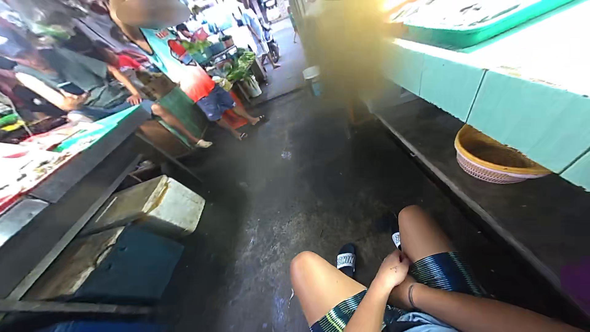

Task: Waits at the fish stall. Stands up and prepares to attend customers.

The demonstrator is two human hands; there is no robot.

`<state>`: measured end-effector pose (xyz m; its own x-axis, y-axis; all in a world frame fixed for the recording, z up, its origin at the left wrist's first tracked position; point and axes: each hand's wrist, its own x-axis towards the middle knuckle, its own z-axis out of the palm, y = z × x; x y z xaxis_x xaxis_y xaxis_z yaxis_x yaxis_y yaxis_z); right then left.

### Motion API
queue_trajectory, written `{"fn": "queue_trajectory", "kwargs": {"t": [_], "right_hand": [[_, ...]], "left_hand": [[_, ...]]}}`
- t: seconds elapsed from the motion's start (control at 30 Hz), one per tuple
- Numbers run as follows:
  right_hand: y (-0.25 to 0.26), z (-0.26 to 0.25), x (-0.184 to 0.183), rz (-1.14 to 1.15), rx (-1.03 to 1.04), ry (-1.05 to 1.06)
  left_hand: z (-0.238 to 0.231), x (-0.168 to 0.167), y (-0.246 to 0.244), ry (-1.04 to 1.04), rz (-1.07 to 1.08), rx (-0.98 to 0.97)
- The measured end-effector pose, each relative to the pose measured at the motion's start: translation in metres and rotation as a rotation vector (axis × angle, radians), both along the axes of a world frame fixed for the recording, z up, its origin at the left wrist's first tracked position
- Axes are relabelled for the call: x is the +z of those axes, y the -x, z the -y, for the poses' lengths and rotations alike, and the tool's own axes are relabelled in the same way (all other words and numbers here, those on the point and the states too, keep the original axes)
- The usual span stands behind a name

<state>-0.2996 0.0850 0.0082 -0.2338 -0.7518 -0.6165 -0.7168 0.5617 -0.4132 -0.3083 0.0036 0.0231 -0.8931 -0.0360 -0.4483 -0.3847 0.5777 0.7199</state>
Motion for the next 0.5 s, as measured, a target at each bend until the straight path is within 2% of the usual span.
{"fn": "queue_trajectory", "kwargs": {"t": [0.17,0.27,0.33,0.37,0.43,0.5], "right_hand": [[-0.003,0.002,0.014,-0.026,-0.05,-0.074],[-0.006,0.008,0.011,-0.061,-0.044,-0.042],[-0.006,0.007,0.016,-0.091,-0.1,0.043],[-0.007,0.004,0.032,-0.123,-0.114,0.092],[-0.003,-0.005,0.056,-0.233,-0.048,0.154],[0.009,-0.017,0.064,-0.359,0.015,0.222]], "left_hand": [[0.007,0.011,-0.007,0.054,0.207,-0.146],[0.016,0.009,-0.013,0.04,0.194,-0.175],[0.025,0.006,-0.017,-0.003,0.129,-0.129],[0.029,0.007,-0.019,-0.056,0.084,-0.072],[0.037,0.014,-0.027,-0.182,-0.001,0.057],[0.046,0.017,-0.035,-0.205,-0.048,0.137]]}}
